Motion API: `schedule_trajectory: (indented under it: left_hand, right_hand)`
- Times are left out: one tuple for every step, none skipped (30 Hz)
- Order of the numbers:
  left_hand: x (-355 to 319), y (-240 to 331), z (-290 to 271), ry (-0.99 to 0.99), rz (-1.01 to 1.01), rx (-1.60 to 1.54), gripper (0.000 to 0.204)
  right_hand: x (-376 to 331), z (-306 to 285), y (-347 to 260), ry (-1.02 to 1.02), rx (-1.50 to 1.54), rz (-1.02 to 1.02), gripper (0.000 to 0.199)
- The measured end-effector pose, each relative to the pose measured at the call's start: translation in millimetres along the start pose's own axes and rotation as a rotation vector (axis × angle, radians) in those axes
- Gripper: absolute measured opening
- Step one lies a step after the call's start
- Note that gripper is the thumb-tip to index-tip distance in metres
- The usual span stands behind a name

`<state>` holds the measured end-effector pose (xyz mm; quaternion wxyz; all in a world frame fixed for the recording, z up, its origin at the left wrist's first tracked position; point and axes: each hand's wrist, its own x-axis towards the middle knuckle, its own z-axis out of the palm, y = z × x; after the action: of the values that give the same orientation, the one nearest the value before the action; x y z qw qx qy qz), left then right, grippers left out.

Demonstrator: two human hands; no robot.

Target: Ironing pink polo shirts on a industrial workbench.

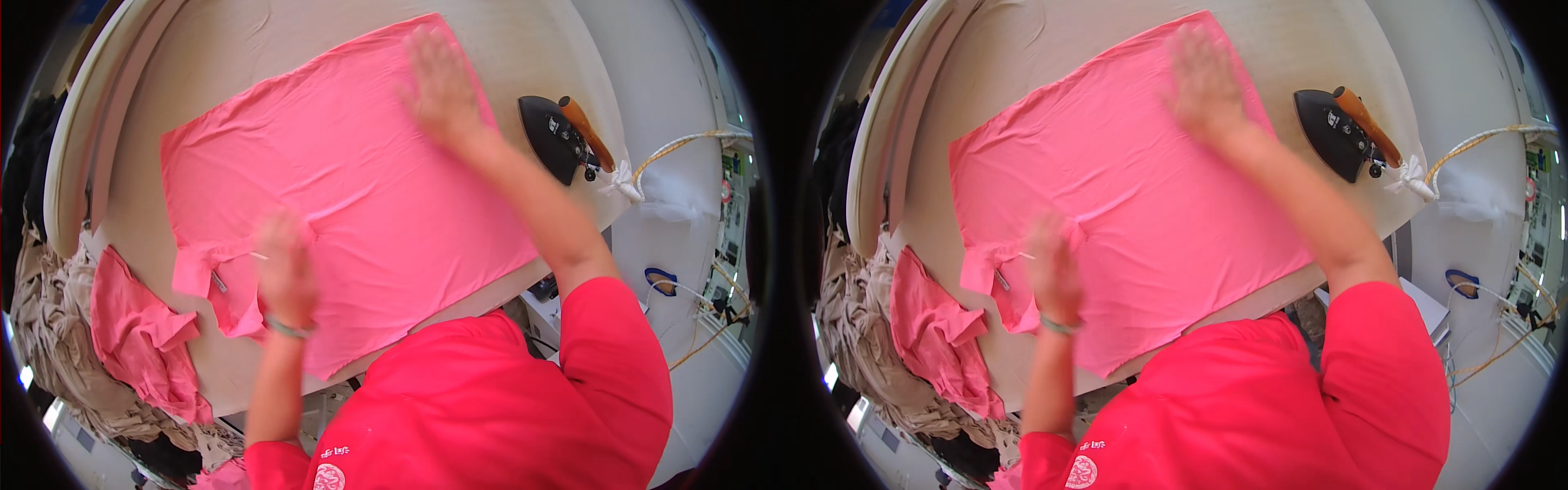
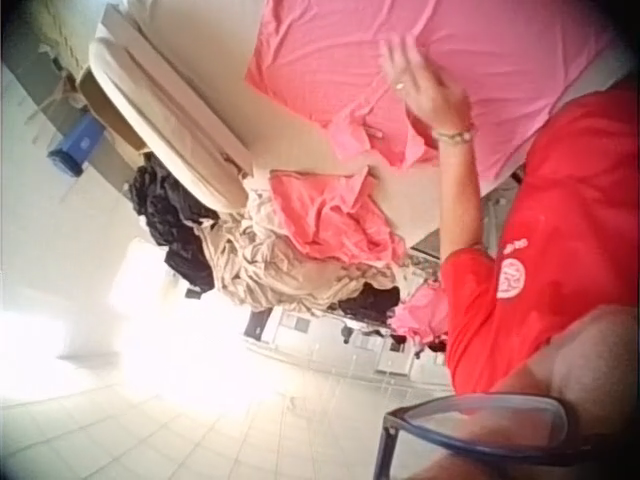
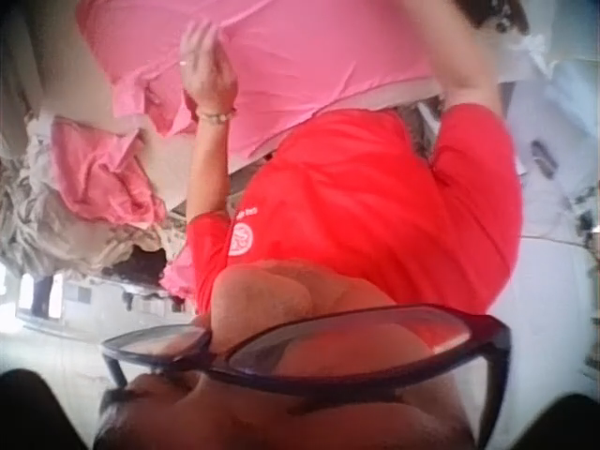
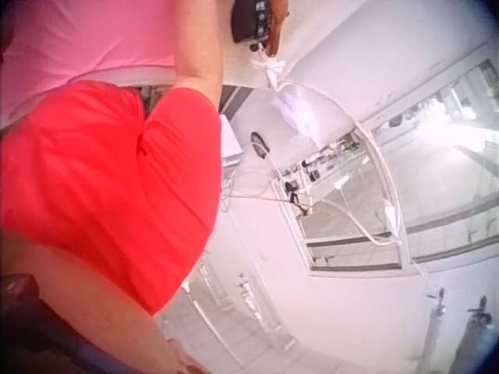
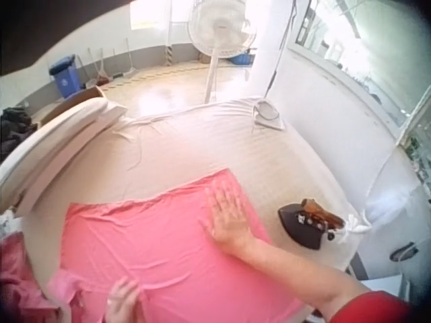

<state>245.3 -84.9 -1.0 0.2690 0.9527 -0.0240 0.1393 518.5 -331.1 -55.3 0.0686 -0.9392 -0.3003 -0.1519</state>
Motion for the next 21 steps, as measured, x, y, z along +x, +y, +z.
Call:
schedule_trajectory:
  left_hand:
    - [-26,33,10,-0.080,-0.064,-0.047,0.047]
    - [-44,56,18,-0.161,-0.123,-0.099,0.050]
    - [-56,66,32,-0.168,-0.150,-0.100,0.053]
    - [-66,72,41,-0.173,-0.179,-0.101,0.056]
    - [-69,69,43,-0.185,-0.195,-0.074,0.060]
    - [-70,63,44,-0.201,-0.186,-0.007,0.061]
    - [-65,57,43,-0.214,-0.173,0.061,0.063]
    - [-61,50,43,-0.221,-0.169,0.098,0.065]
    - [-55,47,44,-0.208,-0.169,0.124,0.065]
    - [-48,46,46,-0.196,-0.160,0.148,0.065]
    - [-41,43,52,-0.173,-0.131,0.190,0.066]
    - [-38,46,54,-0.164,-0.126,0.183,0.066]
    - [-36,50,56,-0.192,-0.093,0.216,0.068]
    - [-36,52,57,-0.219,-0.074,0.255,0.070]
    - [-38,56,59,-0.215,-0.077,0.250,0.070]
    - [-41,59,58,-0.263,-0.067,0.223,0.072]
    - [-49,59,54,-0.309,-0.058,0.203,0.074]
    - [-59,52,50,-0.299,-0.057,0.218,0.083]
    - [-68,45,45,-0.287,-0.097,0.254,0.084]
    - [-79,38,37,-0.275,-0.144,0.294,0.086]
    - [-90,30,29,-0.274,-0.187,0.374,0.087]
  right_hand:
    - [-25,-9,-31,-0.055,0.088,-0.140,0.078]
    - [-58,-16,-63,-0.111,0.170,-0.276,0.080]
    - [-91,-31,-91,-0.177,0.315,-0.403,0.080]
    - [-112,-41,-105,-0.245,0.462,-0.531,0.080]
    - [-119,-48,-96,-0.311,0.509,-0.531,0.078]
    - [-127,-55,-82,-0.379,0.559,-0.528,0.075]
    - [-129,-47,-55,-0.288,0.438,-0.442,0.074]
    - [-119,-45,-25,-0.300,0.288,-0.256,0.074]
    - [-111,-45,-3,-0.306,0.134,-0.064,0.074]
    - [-108,-44,11,-0.306,0.119,-0.055,0.074]
    - [-100,-43,20,-0.205,0.079,0.044,0.074]
    - [-98,-46,27,-0.103,0.041,0.141,0.074]
    - [-110,-46,19,-0.107,0.082,0.039,0.074]
    - [-120,-49,-9,-0.115,0.132,-0.074,0.074]
    - [-133,-58,-30,-0.201,0.170,-0.278,0.076]
    - [-153,-67,-49,-0.290,0.279,-0.377,0.077]
    - [-167,-74,-61,-0.373,0.392,-0.478,0.078]
    - [-172,-77,-57,-0.367,0.437,-0.492,0.079]
    - [-172,-72,-39,-0.326,0.391,-0.417,0.080]
    - [-169,-65,-16,-0.289,0.350,-0.348,0.081]
    - [-162,-74,3,-0.332,0.314,-0.205,0.081]
